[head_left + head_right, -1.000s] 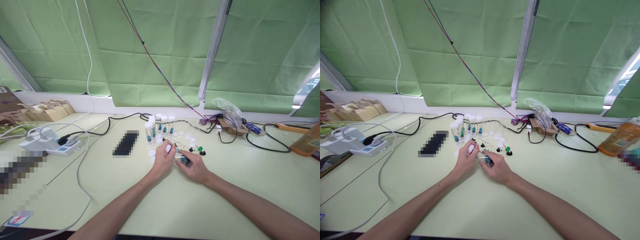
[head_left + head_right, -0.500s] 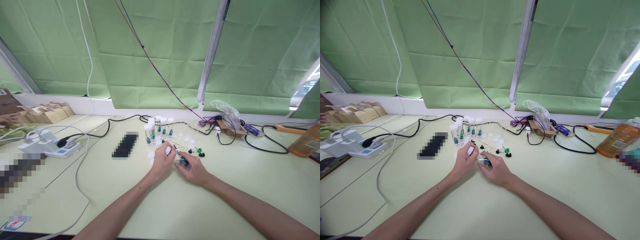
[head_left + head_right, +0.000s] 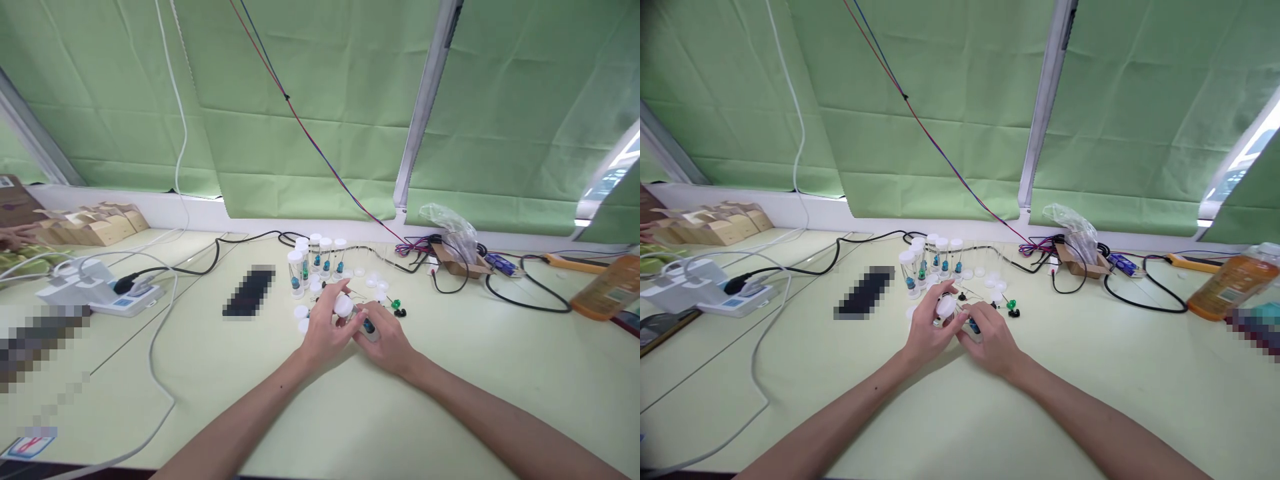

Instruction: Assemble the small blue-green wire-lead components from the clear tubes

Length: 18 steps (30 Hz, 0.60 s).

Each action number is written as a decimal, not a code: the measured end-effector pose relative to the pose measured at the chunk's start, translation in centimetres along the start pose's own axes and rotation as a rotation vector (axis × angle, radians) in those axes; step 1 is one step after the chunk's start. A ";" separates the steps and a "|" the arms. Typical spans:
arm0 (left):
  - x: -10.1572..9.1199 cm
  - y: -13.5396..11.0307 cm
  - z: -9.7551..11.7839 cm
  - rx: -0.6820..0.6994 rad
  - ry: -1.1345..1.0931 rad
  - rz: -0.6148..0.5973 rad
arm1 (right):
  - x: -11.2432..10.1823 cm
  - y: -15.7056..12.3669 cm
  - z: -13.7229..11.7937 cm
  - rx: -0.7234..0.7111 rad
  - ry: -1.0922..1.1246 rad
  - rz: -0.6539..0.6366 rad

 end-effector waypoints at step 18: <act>2.8 -2.5 1.9 0.344 0.156 -0.173 | -1.3 0.5 2.7 0.338 -0.049 0.236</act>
Point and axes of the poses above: each hand's wrist, its own y-axis towards the middle knuckle, its own x-axis out of the palm, z = x × y, the point moved 5 cm from there along y, towards the middle knuckle, and after that the axes turned 4 degrees about y, right-handed, at the moved point
